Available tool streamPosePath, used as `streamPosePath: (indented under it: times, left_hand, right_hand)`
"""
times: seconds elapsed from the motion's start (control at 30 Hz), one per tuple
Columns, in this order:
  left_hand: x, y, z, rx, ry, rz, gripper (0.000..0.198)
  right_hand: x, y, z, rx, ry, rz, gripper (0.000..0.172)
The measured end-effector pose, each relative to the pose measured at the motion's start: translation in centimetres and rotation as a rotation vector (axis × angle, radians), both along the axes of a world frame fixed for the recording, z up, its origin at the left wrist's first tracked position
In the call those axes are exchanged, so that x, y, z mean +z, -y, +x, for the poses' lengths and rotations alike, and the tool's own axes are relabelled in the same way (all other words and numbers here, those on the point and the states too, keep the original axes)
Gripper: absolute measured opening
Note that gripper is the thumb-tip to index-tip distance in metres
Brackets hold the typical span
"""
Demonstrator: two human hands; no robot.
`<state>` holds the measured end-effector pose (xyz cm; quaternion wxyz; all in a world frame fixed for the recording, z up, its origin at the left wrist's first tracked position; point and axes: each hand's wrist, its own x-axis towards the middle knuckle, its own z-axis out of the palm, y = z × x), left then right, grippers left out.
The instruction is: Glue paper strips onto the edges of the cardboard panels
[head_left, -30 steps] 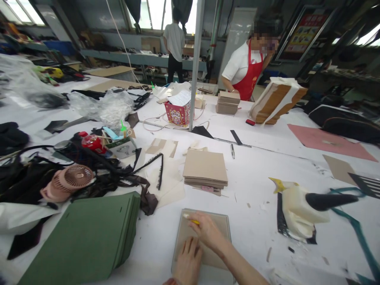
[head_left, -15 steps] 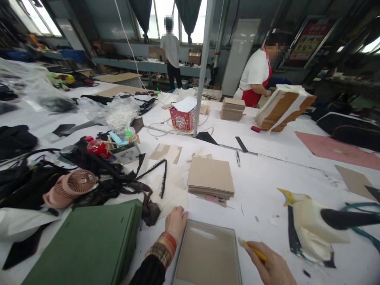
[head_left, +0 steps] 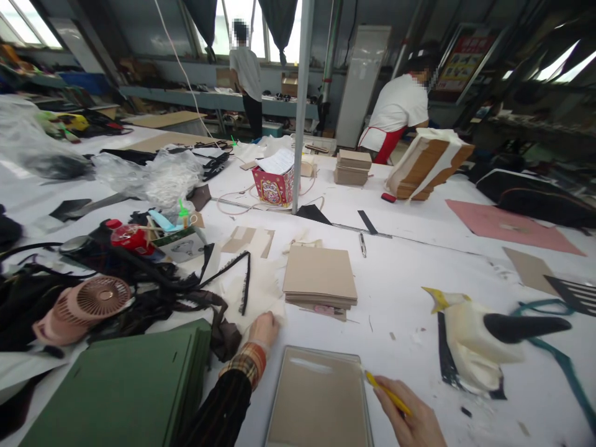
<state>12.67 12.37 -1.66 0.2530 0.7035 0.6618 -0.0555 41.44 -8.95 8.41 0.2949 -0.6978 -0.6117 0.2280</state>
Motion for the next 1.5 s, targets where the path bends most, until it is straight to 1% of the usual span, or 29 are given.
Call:
streamPosePath:
  times: [0.13,0.2,0.3,0.37,0.43,0.53,0.6,0.63,0.7,0.77,0.8,0.87,0.93,0.97,1.0,1.07,1.1,1.2,1.3,1.33,1.4,1.47,1.5]
  left_hand:
    - [-0.1,0.4,-1.3,0.039,0.142,0.129,0.025]
    - [0.2,0.9,-2.0,0.054,0.21,0.188,0.02]
    - [1.6,2.2,-2.7,0.051,0.307,0.307,0.017]
    - [3.0,3.7,-3.0,0.016,0.374,0.408,0.019]
    - [4.6,5.6,-3.2,-0.033,0.433,0.492,0.019]
    - [6.9,8.7,-3.1,-0.109,0.48,0.561,0.016]
    - [8.0,10.6,-2.9,-0.176,0.495,0.599,0.014]
    - [8.4,11.5,-2.9,-0.21,0.504,0.616,0.013]
    - [9.1,13.0,-2.8,-0.254,0.536,0.62,0.013]
    - [9.8,14.0,-2.8,-0.246,0.61,0.543,0.016]
    - [10.1,14.3,-2.8,-0.229,0.673,0.465,0.021]
    - [10.9,14.3,-2.7,-0.205,0.848,0.237,0.037]
    - [11.6,13.8,-2.1,-0.242,0.999,-0.039,0.053]
    - [11.8,13.3,-1.7,-0.283,1.03,-0.164,0.054]
    - [11.9,12.8,-1.3,-0.329,1.026,-0.268,0.049]
    - [11.4,11.7,-0.5,-0.402,0.947,-0.413,0.031]
    - [10.9,11.1,-0.2,-0.42,0.894,-0.451,0.027]
    - [8.6,9.7,-0.5,-0.416,0.751,-0.499,0.031]
    - [6.8,8.8,-1.6,-0.403,0.632,-0.525,0.032]
    - [6.5,8.7,-2.0,-0.397,0.597,-0.532,0.033]
    - [6.3,8.8,-2.7,-0.376,0.547,-0.539,0.036]
    - [6.5,9.5,-3.3,-0.345,0.522,-0.569,0.039]
    - [6.6,10.1,-3.6,-0.331,0.512,-0.614,0.04]
  right_hand:
    - [0.7,1.2,0.0,-0.084,-0.081,0.023,0.028]
    - [1.0,2.0,-0.2,-0.153,-0.165,0.003,0.031]
    - [1.3,2.6,-1.1,-0.265,-0.324,-0.052,0.041]
    - [1.5,2.2,-2.4,-0.28,-0.408,-0.077,0.047]
    - [2.0,1.0,-4.6,-0.226,-0.435,-0.073,0.048]
    - [3.0,-1.8,-9.1,-0.073,-0.391,-0.011,0.037]
    - [3.6,-3.8,-12.2,0.024,-0.35,0.06,0.027]
    - [3.7,-4.5,-13.5,0.064,-0.33,0.093,0.027]
    - [3.8,-5.4,-15.5,0.116,-0.291,0.122,0.022]
    - [3.7,-5.2,-16.4,0.139,-0.26,0.115,0.011]
    - [3.7,-4.8,-16.4,0.146,-0.256,0.107,0.011]
    - [3.6,-3.5,-15.9,0.152,-0.283,0.098,0.012]
    - [3.5,-1.9,-14.9,0.131,-0.327,0.09,0.01]
    - [3.3,-1.1,-14.3,0.101,-0.342,0.084,0.009]
    - [3.1,-0.5,-13.7,0.057,-0.352,0.074,0.008]
    - [2.2,0.5,-12.2,-0.064,-0.372,0.048,0.006]
    - [1.6,0.8,-11.3,-0.131,-0.387,0.036,0.006]
    - [-0.2,1.4,-8.7,-0.313,-0.423,0.023,0.011]
    - [-1.8,1.9,-6.6,-0.408,-0.426,0.023,0.014]
    - [-2.1,2.1,-6.1,-0.422,-0.427,0.013,0.014]
    - [-2.7,2.6,-5.8,-0.435,-0.434,-0.017,0.015]
    - [-3.1,3.0,-5.9,-0.429,-0.448,-0.054,0.015]
    - [-3.2,3.2,-6.1,-0.422,-0.455,-0.072,0.014]
